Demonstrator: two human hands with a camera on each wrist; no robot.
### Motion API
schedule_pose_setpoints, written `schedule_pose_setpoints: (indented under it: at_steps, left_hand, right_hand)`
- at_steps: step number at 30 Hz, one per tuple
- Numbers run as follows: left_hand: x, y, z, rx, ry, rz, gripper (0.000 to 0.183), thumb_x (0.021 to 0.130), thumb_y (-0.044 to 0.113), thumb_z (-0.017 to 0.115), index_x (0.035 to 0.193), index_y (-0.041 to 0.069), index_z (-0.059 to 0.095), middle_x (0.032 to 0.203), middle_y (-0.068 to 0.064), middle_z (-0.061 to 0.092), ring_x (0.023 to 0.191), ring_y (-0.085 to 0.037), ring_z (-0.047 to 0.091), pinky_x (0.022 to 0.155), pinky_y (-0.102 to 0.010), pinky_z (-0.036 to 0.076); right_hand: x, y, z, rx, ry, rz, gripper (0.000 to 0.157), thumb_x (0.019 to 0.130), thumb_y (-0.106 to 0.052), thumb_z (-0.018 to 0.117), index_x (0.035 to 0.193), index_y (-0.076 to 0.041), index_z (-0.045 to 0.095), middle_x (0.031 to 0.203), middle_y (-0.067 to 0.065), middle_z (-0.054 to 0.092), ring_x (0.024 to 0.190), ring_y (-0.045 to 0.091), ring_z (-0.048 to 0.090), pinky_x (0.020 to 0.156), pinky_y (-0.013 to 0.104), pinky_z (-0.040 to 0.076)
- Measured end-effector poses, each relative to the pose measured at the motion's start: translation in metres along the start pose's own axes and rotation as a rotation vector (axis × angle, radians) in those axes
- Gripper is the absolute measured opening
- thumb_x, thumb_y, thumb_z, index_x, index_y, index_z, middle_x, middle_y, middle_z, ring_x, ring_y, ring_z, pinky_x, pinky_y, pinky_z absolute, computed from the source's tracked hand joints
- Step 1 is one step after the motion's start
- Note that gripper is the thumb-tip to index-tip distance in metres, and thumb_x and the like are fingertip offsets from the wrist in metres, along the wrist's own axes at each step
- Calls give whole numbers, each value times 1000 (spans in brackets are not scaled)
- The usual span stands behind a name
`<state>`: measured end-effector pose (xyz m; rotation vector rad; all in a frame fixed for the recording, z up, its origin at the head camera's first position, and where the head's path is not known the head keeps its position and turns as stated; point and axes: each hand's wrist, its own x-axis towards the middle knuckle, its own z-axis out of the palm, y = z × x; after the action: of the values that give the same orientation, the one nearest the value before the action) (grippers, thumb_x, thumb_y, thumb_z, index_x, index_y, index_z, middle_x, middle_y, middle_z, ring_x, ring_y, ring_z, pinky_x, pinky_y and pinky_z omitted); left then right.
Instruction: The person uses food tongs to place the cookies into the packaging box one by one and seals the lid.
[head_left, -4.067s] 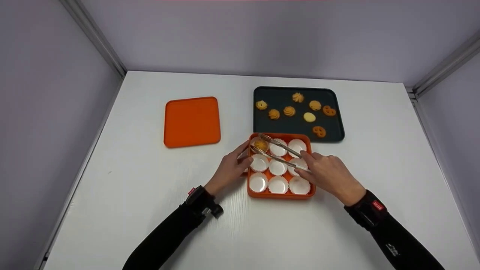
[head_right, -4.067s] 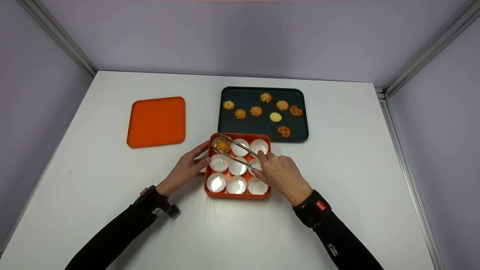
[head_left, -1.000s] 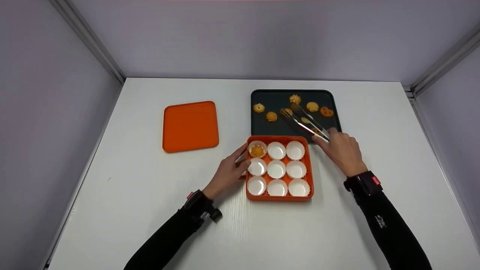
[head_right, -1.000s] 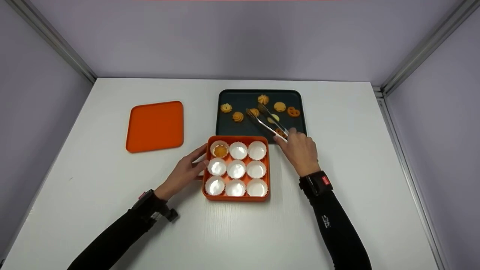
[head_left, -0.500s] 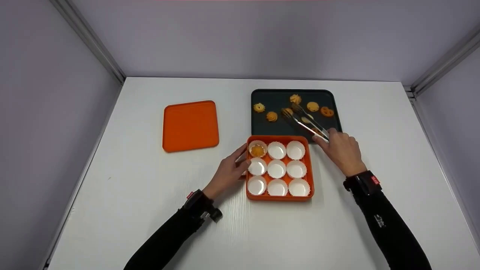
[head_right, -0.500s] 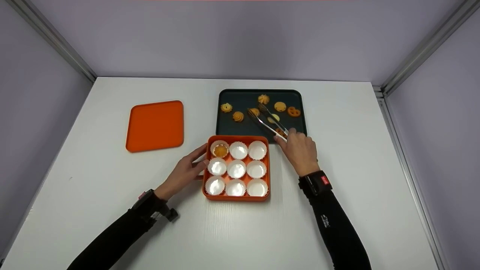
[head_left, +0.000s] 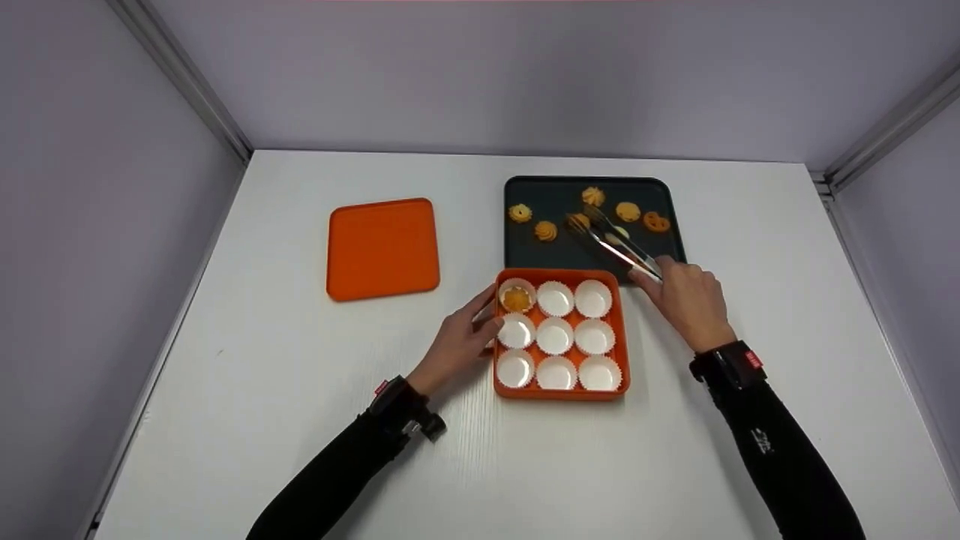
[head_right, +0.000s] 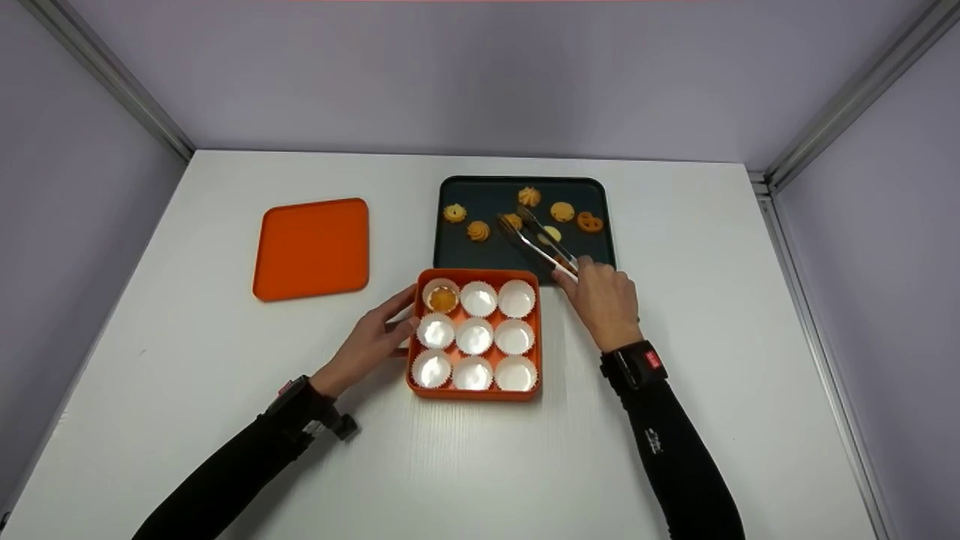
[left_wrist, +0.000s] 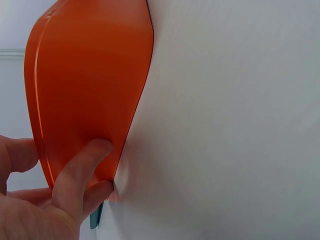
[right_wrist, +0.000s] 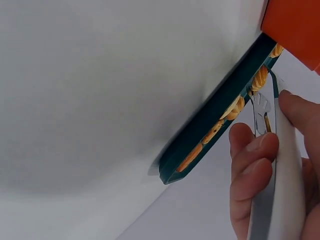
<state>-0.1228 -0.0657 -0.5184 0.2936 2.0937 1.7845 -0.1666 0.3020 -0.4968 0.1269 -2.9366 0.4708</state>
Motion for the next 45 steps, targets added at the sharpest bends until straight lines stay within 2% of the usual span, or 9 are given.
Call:
schedule_pose_setpoints:
  at_steps: [6, 14, 22, 25, 32, 38, 45]
  left_hand:
    - [0, 0, -1, 17, 4, 13, 64, 107, 19, 59, 165, 18, 31, 161, -17, 42, 128, -32, 61, 79, -40, 64]
    - [1, 0, 0, 3, 3, 15, 64, 107, 17, 59, 165, 17, 30, 161, -17, 41, 131, -34, 59, 81, -42, 63]
    - [0, 1, 0, 8, 2, 15, 65, 107, 18, 59, 165, 17, 30, 163, -13, 39, 132, -31, 58, 83, -40, 63]
    - [0, 0, 0, 7, 0, 9, 65, 107, 19, 59, 165, 17, 29, 163, -14, 40, 131, -30, 59, 82, -39, 63]
    - [0, 1, 0, 10, 5, 4, 65, 107, 18, 59, 165, 18, 30, 163, -13, 40, 132, -30, 58, 82, -39, 63]
    - [0, 0, 0, 11, 2, 6, 65, 107, 19, 59, 165, 17, 30, 161, -15, 43, 131, -31, 59, 82, -40, 63]
    - [0, 0, 0, 3, 0, 0, 65, 107, 19, 58, 165, 18, 30, 162, -14, 41, 131, -30, 59, 82, -39, 63]
  right_hand:
    - [-4, 4, 0, -10, 22, -15, 58, 100, -44, 68, 114, 13, 68, 78, 29, 68, 67, 46, 66, 59, 57, 56]
    - [-10, 7, -7, 33, 38, -17, 59, 101, -44, 67, 116, 14, 68, 83, 31, 69, 67, 44, 67, 59, 58, 56]
    - [-21, 4, -19, 75, -5, 21, 62, 101, -45, 67, 125, 12, 67, 103, 36, 70, 88, 51, 70, 79, 63, 58]
    - [-26, 3, -23, 84, 2, 14, 62, 100, -46, 67, 125, 12, 68, 103, 35, 71, 90, 52, 70, 80, 62, 58]
    - [-38, -4, -36, 103, 23, -36, 58, 100, -43, 69, 119, 12, 69, 91, 31, 72, 81, 48, 71, 69, 58, 60]
    - [-49, -8, -45, 117, 18, -59, 55, 99, -42, 70, 119, 9, 71, 78, 22, 72, 75, 42, 72, 62, 52, 60]
    - [-62, -12, -49, 120, -17, -77, 58, 97, -43, 72, 124, 8, 70, 77, 16, 72, 68, 32, 70, 54, 38, 56]
